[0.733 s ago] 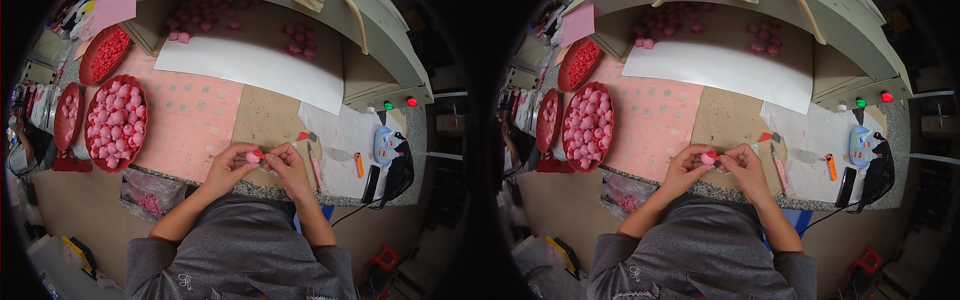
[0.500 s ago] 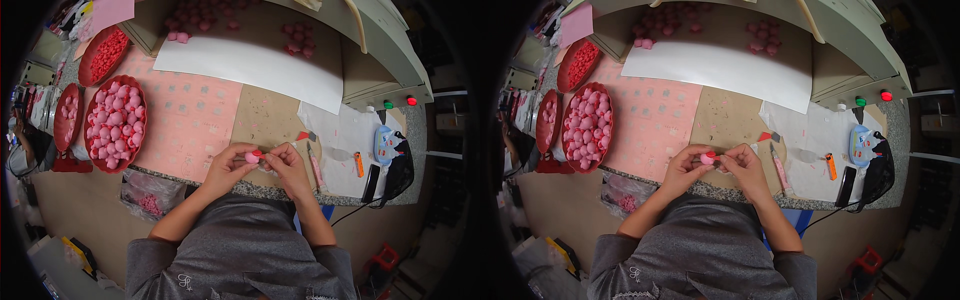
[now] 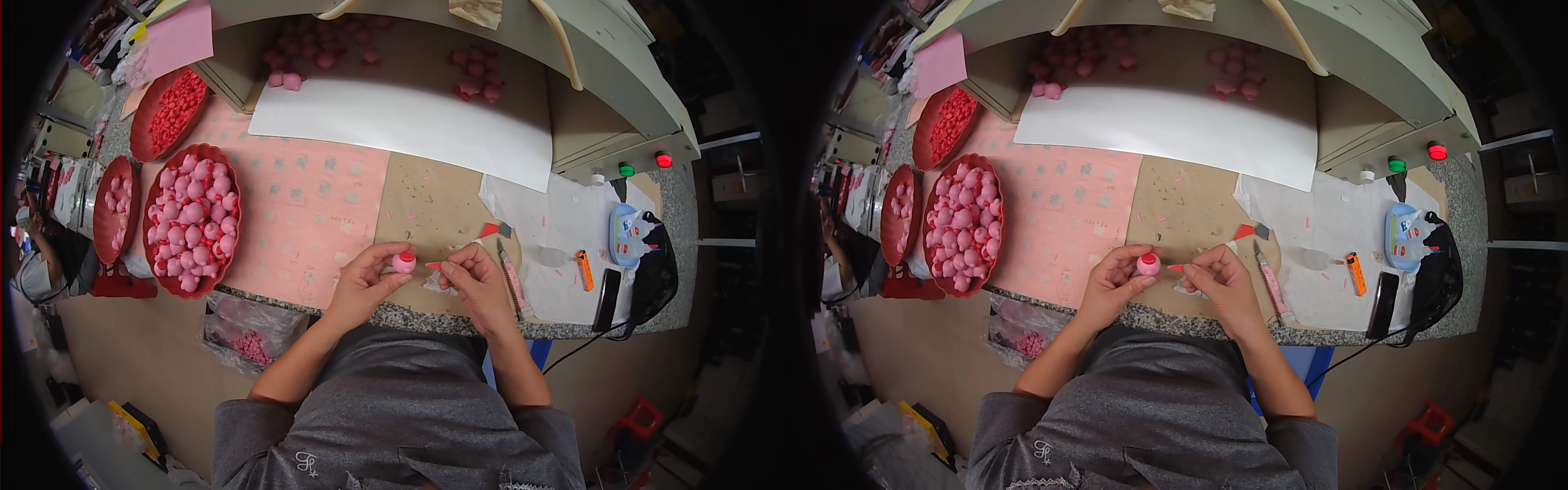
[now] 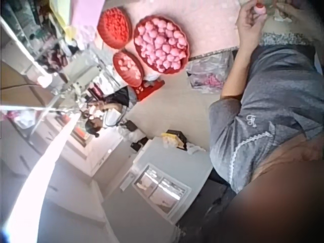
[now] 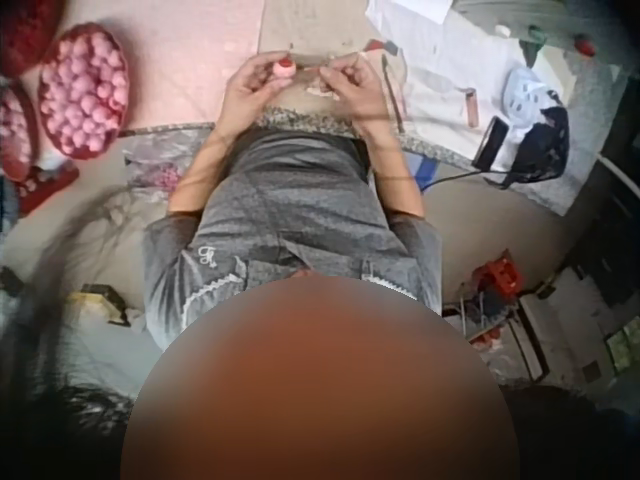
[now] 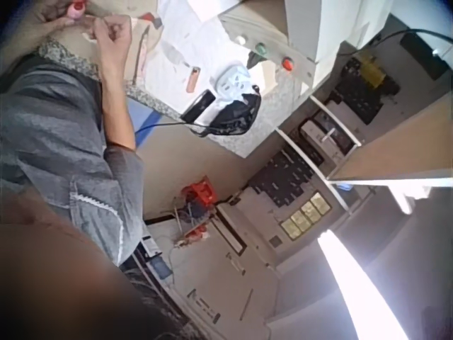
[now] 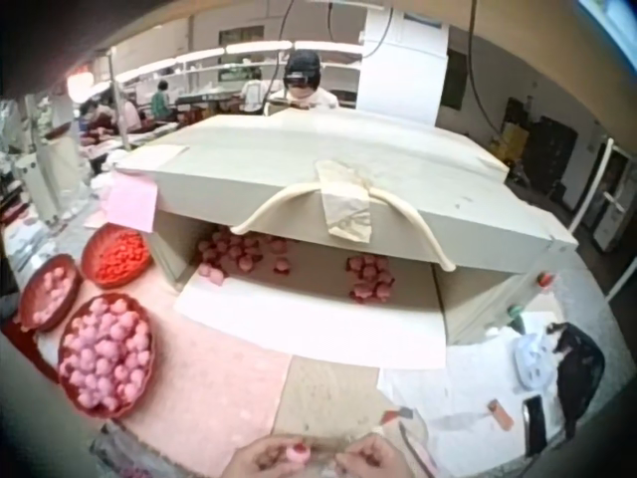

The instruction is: Assembling small pink clay components at a workbench.

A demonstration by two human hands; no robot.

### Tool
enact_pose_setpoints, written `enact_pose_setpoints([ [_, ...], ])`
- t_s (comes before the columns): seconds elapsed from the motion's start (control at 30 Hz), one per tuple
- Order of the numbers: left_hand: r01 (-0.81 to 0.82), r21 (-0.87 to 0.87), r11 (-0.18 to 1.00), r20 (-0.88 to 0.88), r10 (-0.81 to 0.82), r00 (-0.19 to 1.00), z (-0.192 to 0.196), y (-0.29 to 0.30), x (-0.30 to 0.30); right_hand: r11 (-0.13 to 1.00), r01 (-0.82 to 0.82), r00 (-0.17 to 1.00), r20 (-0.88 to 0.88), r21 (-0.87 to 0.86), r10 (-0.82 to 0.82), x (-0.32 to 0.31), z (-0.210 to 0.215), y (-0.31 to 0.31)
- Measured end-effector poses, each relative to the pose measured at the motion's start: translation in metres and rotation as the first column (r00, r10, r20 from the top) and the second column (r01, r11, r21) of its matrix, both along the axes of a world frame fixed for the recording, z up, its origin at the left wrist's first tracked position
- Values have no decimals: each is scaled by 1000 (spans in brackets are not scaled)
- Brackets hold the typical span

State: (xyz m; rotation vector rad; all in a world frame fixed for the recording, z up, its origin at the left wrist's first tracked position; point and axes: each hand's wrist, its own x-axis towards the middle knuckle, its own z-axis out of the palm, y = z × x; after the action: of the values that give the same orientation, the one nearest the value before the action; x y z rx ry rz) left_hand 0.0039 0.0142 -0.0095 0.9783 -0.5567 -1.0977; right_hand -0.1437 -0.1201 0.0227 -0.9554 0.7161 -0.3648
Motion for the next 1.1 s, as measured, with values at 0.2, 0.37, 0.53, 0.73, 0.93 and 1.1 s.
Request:
enact_pose_setpoints([
  [0.2, 4, 25, 1000, 22, -4, 1000, 5, 1, -2, 991, -103, 995, 10, -86, 104, 14, 10, 7],
  [0.37, -4, 9, 1000, 46, 4, 999, 4, 0, -3, 977, -131, 991, -51, -167, 125, 17, 8, 5],
  [0.53, 17, 9, 1000, 47, -17, 999, 6, 1, -3, 973, -171, 985, -55, -157, 164, 18, 9, 4],
  [0.73, 17, 31, 999, 38, -18, 999, 5, 0, -2, 981, -157, 987, -45, -111, 153, 20, 9, 1],
  [0.93, 27, 41, 999, 34, -28, 999, 7, -1, -2, 983, -137, 991, -19, -123, 135, 20, 8, 4],
  [1.1, 19, 58, 998, 19, -20, 1000, 0, 2, -1, 991, -68, 996, -57, -117, 62, 4, 5, -11],
])
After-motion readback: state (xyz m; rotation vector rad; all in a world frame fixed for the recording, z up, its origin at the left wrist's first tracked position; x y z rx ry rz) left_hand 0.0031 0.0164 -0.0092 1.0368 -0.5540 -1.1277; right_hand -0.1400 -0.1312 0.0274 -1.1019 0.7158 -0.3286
